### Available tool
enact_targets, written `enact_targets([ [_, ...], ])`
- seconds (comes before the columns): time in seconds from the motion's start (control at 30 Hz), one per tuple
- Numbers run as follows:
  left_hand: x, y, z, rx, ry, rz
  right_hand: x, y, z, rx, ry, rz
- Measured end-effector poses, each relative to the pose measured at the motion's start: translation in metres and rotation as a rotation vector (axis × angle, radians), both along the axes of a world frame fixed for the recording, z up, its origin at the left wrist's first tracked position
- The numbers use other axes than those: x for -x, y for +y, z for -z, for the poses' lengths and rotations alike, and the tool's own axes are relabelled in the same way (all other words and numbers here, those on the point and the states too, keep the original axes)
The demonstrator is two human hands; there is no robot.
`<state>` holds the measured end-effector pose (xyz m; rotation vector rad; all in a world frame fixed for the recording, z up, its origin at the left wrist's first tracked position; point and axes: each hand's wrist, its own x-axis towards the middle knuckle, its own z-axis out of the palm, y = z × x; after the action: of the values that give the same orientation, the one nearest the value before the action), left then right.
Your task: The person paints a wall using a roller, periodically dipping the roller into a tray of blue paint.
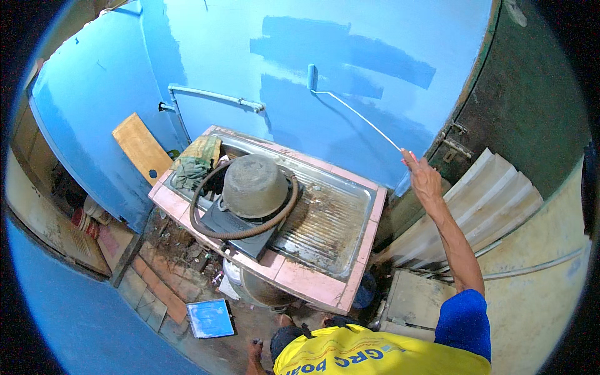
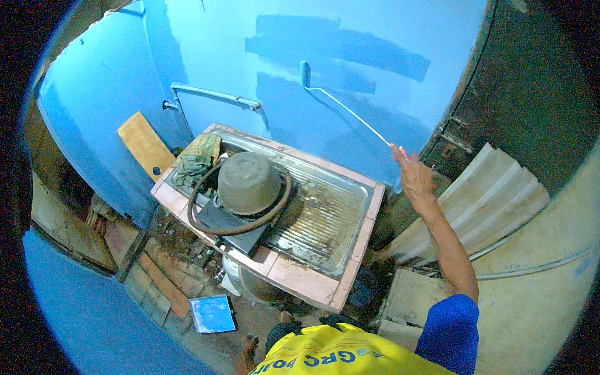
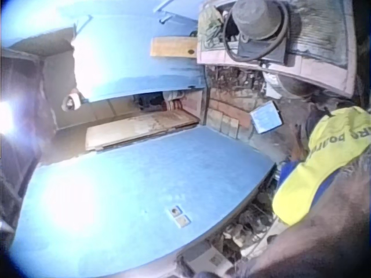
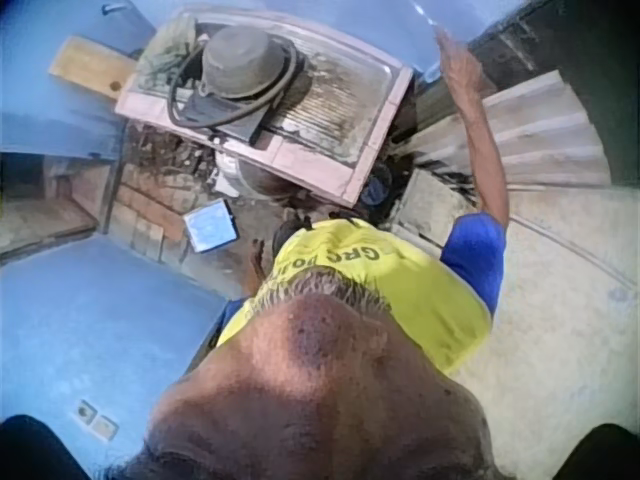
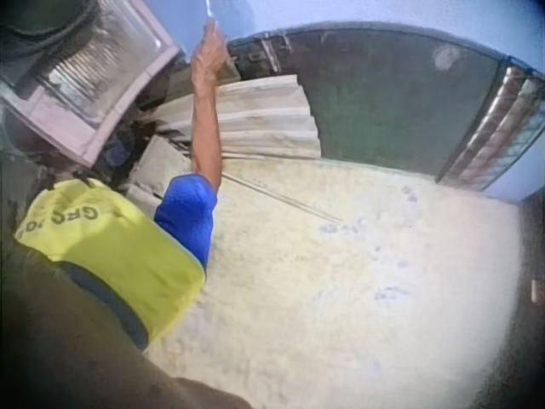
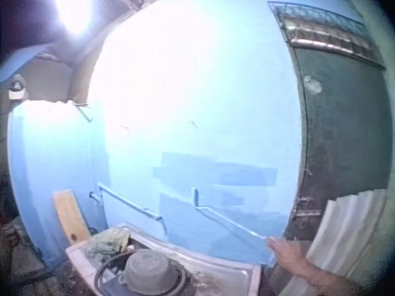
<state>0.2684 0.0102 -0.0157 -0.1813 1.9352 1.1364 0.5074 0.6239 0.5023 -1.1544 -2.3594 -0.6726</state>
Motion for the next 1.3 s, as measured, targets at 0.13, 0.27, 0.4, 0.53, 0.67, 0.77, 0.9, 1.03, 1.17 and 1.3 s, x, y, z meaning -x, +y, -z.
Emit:
enact_targets([
  [0.13,0.015,-0.019,-0.004,0.043,-0.013,-0.037,0.058,0.006,0.014,0.011,0.003,-0.018],
  [0.27,0.042,-0.033,-0.001,0.055,-0.070,0.064,0.113,0.012,0.026,0.021,0.023,-0.041],
  [0.4,0.057,-0.045,0.017,0.006,-0.054,-0.092,0.167,0.026,0.038,0.042,0.046,-0.043],
  [0.53,0.069,-0.059,0.028,0.030,0.012,-0.075,0.220,0.035,0.034,0.086,0.031,-0.044],
  [0.67,0.073,-0.058,0.018,0.033,0.020,-0.021,0.227,0.043,0.040,0.063,0.077,-0.079],
  [0.77,0.068,-0.056,0.010,-0.022,0.023,-0.047,0.199,0.042,0.047,0.107,0.097,-0.077],
  [0.9,0.051,-0.030,-0.006,0.092,0.004,0.032,0.118,0.024,0.050,0.154,0.092,0.012],
  [1.03,0.029,-0.017,-0.005,0.102,-0.055,0.058,0.026,0.013,0.061,0.147,0.106,0.041],
  [1.17,0.017,0.001,0.000,0.004,-0.051,0.108,-0.052,0.001,0.064,0.206,0.063,0.141],
  [1.3,0.000,0.018,0.003,-0.170,0.007,0.116,-0.121,-0.014,0.059,0.219,0.092,0.149],
])
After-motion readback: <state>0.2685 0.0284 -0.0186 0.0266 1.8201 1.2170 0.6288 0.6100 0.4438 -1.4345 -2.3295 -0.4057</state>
